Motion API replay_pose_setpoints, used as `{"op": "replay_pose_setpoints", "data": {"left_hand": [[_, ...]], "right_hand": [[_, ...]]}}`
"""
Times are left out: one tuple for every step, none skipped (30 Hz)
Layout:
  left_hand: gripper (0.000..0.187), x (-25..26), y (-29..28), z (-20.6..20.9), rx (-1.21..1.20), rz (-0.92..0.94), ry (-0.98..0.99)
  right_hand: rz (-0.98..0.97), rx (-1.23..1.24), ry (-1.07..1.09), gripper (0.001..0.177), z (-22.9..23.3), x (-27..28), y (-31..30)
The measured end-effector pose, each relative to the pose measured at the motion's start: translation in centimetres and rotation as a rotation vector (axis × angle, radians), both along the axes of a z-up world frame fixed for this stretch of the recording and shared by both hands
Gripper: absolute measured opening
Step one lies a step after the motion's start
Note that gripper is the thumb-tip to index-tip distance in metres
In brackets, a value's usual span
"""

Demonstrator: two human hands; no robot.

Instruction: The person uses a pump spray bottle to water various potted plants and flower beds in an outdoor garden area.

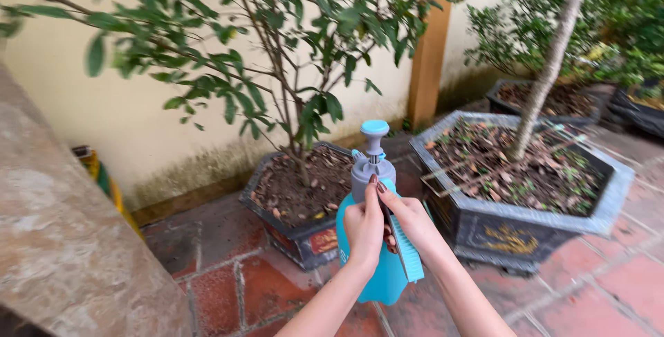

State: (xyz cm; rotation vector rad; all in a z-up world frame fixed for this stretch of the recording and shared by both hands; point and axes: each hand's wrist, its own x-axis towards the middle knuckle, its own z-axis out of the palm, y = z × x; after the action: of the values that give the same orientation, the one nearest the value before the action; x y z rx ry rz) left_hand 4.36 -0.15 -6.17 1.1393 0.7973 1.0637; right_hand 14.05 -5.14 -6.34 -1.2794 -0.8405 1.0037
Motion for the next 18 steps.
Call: {"op": "replay_pose_setpoints", "data": {"left_hand": [[0.071, 1.1, -0.2, -1.1, -0.018, -0.029, 0.020], [0.071, 2.2, -0.7, -2.2, -0.037, -0.065, 0.043], [0.071, 3.4, -1.1, -3.3, -0.057, -0.100, 0.066], [0.071, 4.7, -1.7, -4.5, -0.090, -0.142, 0.069], [0.072, 6.1, -2.2, -5.6, -0.124, -0.184, 0.072], [0.072, 7.7, -2.8, -6.6, -0.156, -0.226, 0.075], [0.071, 9.4, -3.4, -7.6, -0.168, -0.262, 0.076], [0.071, 11.1, -4.2, -8.6, -0.181, -0.296, 0.077], [0.071, 12.9, -5.1, -9.6, -0.195, -0.331, 0.077], [0.072, 14.9, -6.1, -10.5, -0.184, -0.352, 0.100], [0.073, 16.9, -7.2, -11.3, -0.173, -0.374, 0.122], [0.074, 18.9, -8.4, -11.8, -0.158, -0.393, 0.139], [0.073, 20.8, -9.7, -12.3, -0.181, -0.431, 0.155], [0.073, 22.7, -11.0, -12.6, -0.202, -0.468, 0.168], [0.072, 24.5, -12.5, -12.8, -0.224, -0.504, 0.182], [0.072, 26.3, -14.0, -13.2, -0.248, -0.544, 0.199], [0.072, 28.0, -15.6, -13.6, -0.272, -0.584, 0.217], [0.072, 29.9, -16.8, -13.9, -0.292, -0.619, 0.234]], "right_hand": [[-0.024, -0.025, 0.011, 0.059, -0.9, 0.9, -0.5], [-0.055, -0.051, 0.026, 0.058, -1.8, 1.9, -1.2], [-0.086, -0.077, 0.041, 0.056, -2.7, 2.8, -2.1], [-0.111, -0.103, 0.049, 0.057, -3.6, 3.8, -3.1], [-0.136, -0.130, 0.057, 0.059, -4.3, 5.0, -4.1], [-0.162, -0.153, 0.065, 0.060, -4.9, 6.3, -5.1], [-0.184, -0.168, 0.071, 0.060, -5.4, 7.6, -6.1], [-0.206, -0.184, 0.077, 0.060, -5.9, 8.9, -7.2], [-0.227, -0.200, 0.083, 0.061, -6.3, 10.2, -8.5], [-0.259, -0.240, 0.099, 0.061, -6.7, 11.8, -9.8], [-0.290, -0.280, 0.117, 0.062, -7.0, 13.4, -11.2], [-0.320, -0.316, 0.129, 0.063, -7.3, 15.0, -12.6], [-0.347, -0.327, 0.147, 0.062, -7.6, 16.5, -14.2], [-0.374, -0.336, 0.162, 0.061, -7.8, 18.2, -15.7], [-0.401, -0.345, 0.177, 0.061, -8.1, 19.9, -17.3], [-0.434, -0.362, 0.186, 0.059, -8.5, 21.7, -19.0], [-0.467, -0.379, 0.195, 0.058, -9.1, 23.2, -20.7], [-0.495, -0.391, 0.202, 0.056, -9.6, 24.8, -22.1]]}}
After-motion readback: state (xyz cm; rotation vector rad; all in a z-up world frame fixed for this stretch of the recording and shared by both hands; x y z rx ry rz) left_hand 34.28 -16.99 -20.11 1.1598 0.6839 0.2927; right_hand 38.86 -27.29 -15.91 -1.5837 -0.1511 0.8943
